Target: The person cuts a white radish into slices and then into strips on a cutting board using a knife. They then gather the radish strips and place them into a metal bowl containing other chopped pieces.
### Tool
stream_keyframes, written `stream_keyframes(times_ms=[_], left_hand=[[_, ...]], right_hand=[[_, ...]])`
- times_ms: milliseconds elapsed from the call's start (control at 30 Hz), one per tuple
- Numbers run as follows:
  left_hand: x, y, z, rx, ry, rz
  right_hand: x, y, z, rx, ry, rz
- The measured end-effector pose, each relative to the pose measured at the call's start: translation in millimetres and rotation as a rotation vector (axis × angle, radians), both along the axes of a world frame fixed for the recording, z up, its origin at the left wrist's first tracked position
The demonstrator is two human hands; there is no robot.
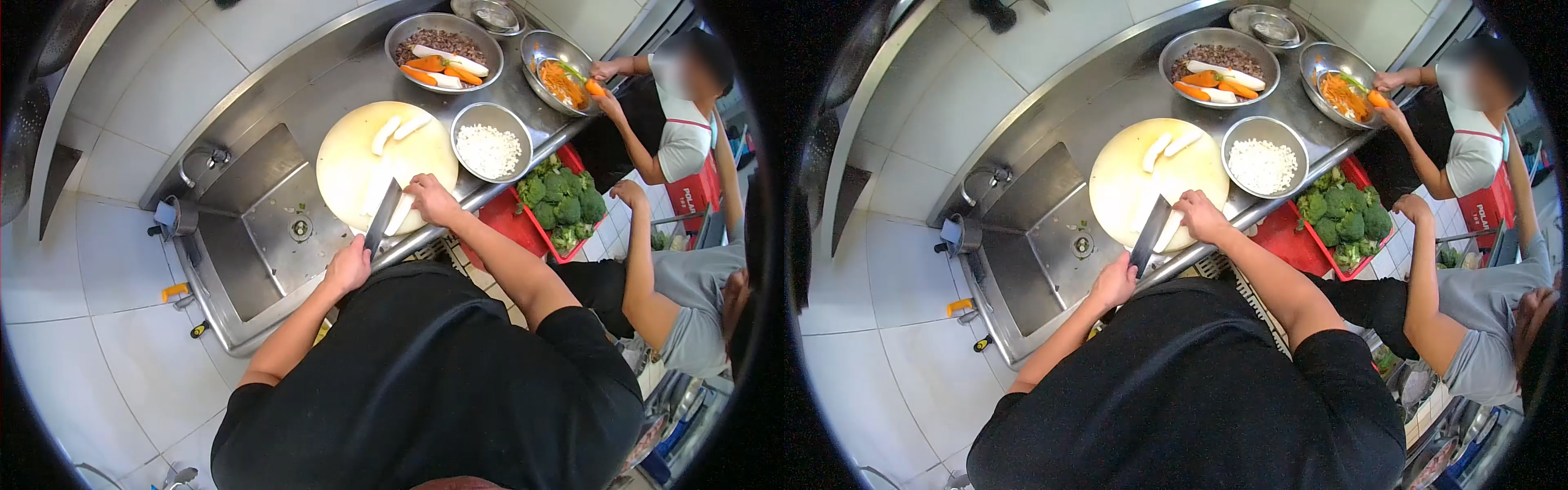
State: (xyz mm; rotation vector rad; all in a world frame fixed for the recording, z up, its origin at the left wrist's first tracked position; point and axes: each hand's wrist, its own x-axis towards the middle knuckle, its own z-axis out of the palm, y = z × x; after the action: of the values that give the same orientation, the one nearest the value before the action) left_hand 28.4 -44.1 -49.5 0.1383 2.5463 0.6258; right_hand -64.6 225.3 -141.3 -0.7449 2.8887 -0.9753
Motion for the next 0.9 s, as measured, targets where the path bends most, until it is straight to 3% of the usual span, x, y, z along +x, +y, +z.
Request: stream_keyframes(times_ms=[267, 467, 667, 800, 900], left_hand=[[-34.5, 25.6, -13.5, 0.017, 0.037, -0.037], [-49.5, 39.2, -15.6, 0.02, 0.039, -0.038], [-21.2, 29.8, -6.9, -0.052, 0.022, -0.054], [-4.0, 22.8, 5.7, -0.1, -0.013, -0.024], [-8.7, 23.7, 4.6, -0.085, -0.003, -0.016]], right_hand=[[0.8, -6.9, 3.1, -0.161, -0.07, -0.064], [9.2, -11.6, -13.0, -0.179, 0.109, -0.184], [20.6, -9.5, -2.6, -0.217, 0.092, -0.035], [30.1, -18.0, -3.5, -0.2, 0.136, -0.012], [26.5, -18.3, 2.4, -0.04, 0.228, -0.064]])
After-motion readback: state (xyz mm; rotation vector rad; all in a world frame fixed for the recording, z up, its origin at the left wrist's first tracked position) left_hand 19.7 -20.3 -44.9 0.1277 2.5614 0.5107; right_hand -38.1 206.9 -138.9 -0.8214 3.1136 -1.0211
